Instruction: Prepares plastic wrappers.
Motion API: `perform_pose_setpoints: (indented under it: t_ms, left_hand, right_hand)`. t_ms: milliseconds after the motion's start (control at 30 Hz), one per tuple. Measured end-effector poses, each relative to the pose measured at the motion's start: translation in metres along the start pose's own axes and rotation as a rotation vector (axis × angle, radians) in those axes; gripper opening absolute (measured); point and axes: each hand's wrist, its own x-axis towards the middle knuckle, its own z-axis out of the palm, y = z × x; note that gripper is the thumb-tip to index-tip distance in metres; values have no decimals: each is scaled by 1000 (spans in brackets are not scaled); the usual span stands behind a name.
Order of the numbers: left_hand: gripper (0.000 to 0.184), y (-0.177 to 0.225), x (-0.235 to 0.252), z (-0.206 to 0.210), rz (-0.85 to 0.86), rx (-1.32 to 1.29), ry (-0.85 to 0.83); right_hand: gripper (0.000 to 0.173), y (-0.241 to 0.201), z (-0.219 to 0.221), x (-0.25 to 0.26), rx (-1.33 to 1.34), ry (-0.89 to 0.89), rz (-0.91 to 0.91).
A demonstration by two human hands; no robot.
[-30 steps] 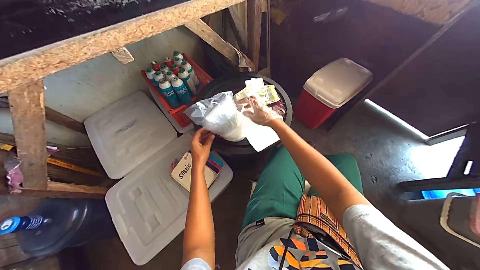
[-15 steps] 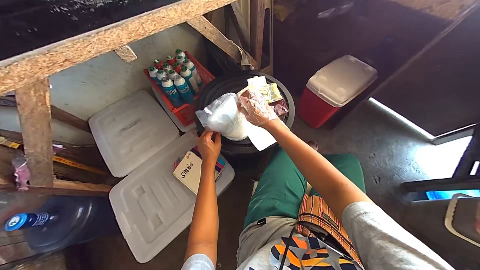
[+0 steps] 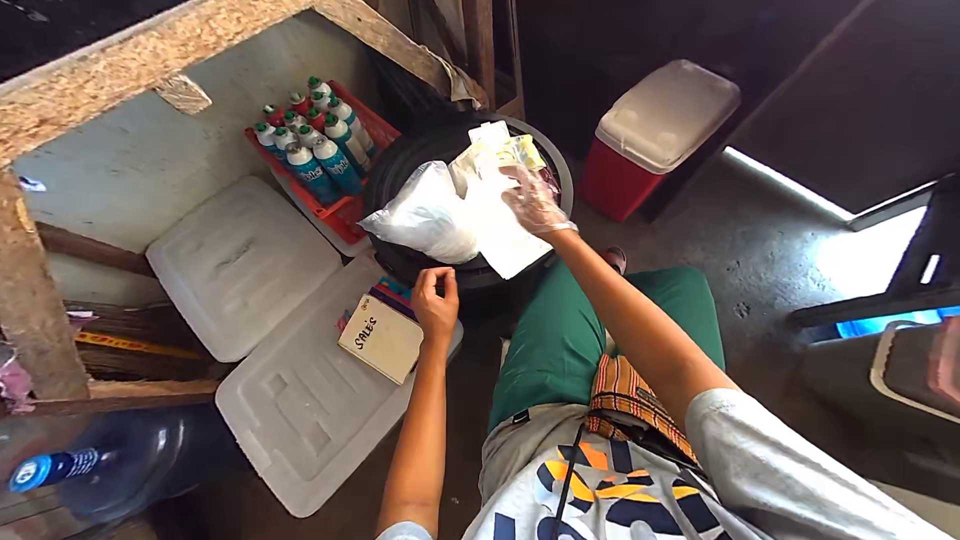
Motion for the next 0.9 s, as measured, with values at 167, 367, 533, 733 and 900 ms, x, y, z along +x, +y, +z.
perform_pose_setpoints:
  t_ms: [167,367,533,733,900]
  left_hand:
    - [21,52,11,49,187,-199,-98]
    - [75,72,70,138,34,119,-467]
    - [61,62,72,165,-5,435,-592]
    - [50,60,72,157,-20,377,-534]
    - [52,59,77,149,-148,104,-402]
  right_hand:
    - [42,107,-43,-82,64,116,241]
    - [37,165,-77,-166,232,134,504]
    - [37,191,-72,-200,300,181,650]
    - [35,191,-49,-203,188,68,594]
    - [33,198,-33,-205,-46,-18,481]
